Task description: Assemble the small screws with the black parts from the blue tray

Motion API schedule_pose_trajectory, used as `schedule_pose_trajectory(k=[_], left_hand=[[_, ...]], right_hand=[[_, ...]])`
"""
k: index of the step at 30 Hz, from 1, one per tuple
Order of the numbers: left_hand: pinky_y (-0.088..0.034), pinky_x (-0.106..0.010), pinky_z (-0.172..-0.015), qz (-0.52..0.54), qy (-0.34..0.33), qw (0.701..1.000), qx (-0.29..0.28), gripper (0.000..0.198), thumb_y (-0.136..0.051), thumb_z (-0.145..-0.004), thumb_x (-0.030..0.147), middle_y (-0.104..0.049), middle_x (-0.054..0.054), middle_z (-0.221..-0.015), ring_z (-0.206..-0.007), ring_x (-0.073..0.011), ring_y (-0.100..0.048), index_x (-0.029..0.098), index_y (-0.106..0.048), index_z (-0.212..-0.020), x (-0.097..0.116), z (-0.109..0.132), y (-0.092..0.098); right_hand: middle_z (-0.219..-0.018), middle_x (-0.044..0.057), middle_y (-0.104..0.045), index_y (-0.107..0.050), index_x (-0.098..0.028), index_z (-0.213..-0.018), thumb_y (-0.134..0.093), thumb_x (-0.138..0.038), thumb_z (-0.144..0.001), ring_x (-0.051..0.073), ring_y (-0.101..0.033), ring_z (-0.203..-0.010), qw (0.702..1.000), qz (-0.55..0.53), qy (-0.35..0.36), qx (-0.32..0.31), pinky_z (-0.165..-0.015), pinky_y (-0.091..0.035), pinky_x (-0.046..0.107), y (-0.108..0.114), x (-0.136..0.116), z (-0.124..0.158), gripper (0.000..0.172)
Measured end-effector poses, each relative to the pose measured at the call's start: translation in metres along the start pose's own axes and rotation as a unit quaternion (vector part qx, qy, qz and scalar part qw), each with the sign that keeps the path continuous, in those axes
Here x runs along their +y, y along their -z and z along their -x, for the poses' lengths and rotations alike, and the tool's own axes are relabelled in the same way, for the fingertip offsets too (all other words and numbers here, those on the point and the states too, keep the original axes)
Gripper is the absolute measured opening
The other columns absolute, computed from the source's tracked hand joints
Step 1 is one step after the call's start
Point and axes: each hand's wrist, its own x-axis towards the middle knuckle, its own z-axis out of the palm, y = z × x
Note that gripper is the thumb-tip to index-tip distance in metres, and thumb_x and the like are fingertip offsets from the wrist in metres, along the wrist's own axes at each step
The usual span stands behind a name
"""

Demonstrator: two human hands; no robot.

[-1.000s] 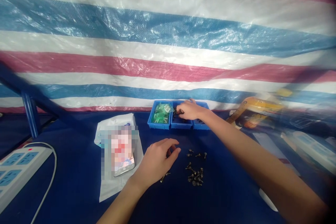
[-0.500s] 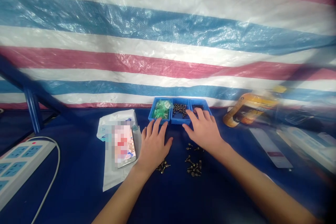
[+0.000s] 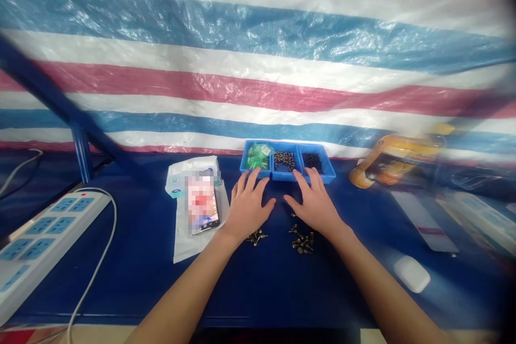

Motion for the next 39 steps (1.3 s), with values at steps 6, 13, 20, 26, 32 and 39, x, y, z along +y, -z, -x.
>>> schedule_pose_trajectory(k=[6, 13, 20, 26, 32, 39], left_hand=[[-0.034, -0.058, -0.113, 0.025, -0.001, 0.999, 0.044, 0.043, -0.06, -0.09, 0.034, -0.035, -0.007, -0.156, -0.142, -0.035, -0.032, 0.027, -0.056, -0.132, 0.0, 0.0, 0.002], [-0.047, -0.043, -0.101, 0.075, -0.006, 0.996, 0.051, 0.027, -0.05, -0.095, 0.028, -0.06, -0.006, -0.128, -0.115, -0.0265, -0.057, 0.025, -0.064, -0.118, 0.001, -0.002, 0.011], [-0.052, -0.037, -0.092, 0.142, 0.01, 0.99, 0.023, 0.022, -0.054, -0.094, 0.03, -0.066, -0.003, -0.115, -0.106, -0.0235, -0.063, 0.026, -0.066, -0.111, 0.0, -0.003, 0.008], [-0.053, -0.037, -0.091, 0.169, 0.006, 0.986, 0.009, 0.023, -0.054, -0.093, 0.032, -0.067, -0.002, -0.116, -0.107, -0.023, -0.063, 0.027, -0.066, -0.113, 0.002, -0.001, 0.009], [-0.052, -0.036, -0.093, 0.179, -0.001, 0.984, -0.007, 0.024, -0.055, -0.093, 0.034, -0.067, -0.002, -0.116, -0.104, -0.022, -0.064, 0.027, -0.066, -0.113, 0.003, -0.001, 0.007], [-0.052, -0.036, -0.094, 0.184, -0.027, 0.982, -0.022, 0.024, -0.053, -0.094, 0.033, -0.067, -0.003, -0.116, -0.105, -0.0219, -0.064, 0.026, -0.066, -0.113, 0.005, 0.0, 0.007]], right_hand=[[-0.146, 0.014, -0.044, -0.054, -0.02, -0.135, -0.052, -0.038, -0.094, 0.033, -0.039, -0.139, 0.993, -0.071, -0.027, 0.086, -0.111, -0.039, 0.049, 0.019, -0.003, -0.003, 0.045], [-0.096, 0.005, -0.068, -0.073, -0.025, -0.1, -0.054, -0.023, -0.092, 0.022, -0.06, -0.093, 0.976, -0.168, 0.063, -0.121, -0.088, -0.049, 0.039, 0.041, 0.01, 0.005, 0.021], [-0.104, 0.005, -0.065, -0.072, -0.03, -0.109, -0.062, -0.027, -0.089, 0.023, -0.056, -0.098, 0.961, -0.14, 0.109, -0.21, -0.09, -0.044, 0.043, 0.038, 0.016, 0.007, 0.022], [-0.101, 0.004, -0.065, -0.071, -0.027, -0.096, -0.056, -0.024, -0.094, 0.02, -0.056, -0.091, 0.964, -0.141, 0.098, -0.203, -0.086, -0.044, 0.038, 0.031, 0.01, 0.007, 0.016], [-0.097, 0.004, -0.064, -0.068, -0.026, -0.094, -0.053, -0.023, -0.096, 0.019, -0.055, -0.088, 0.967, -0.134, 0.089, -0.196, -0.083, -0.044, 0.036, 0.027, 0.006, 0.008, 0.015], [-0.094, 0.005, -0.064, -0.069, -0.024, -0.095, -0.055, -0.026, -0.096, 0.02, -0.056, -0.089, 0.97, -0.126, 0.098, -0.182, -0.083, -0.043, 0.036, 0.024, 0.002, 0.008, 0.014]])
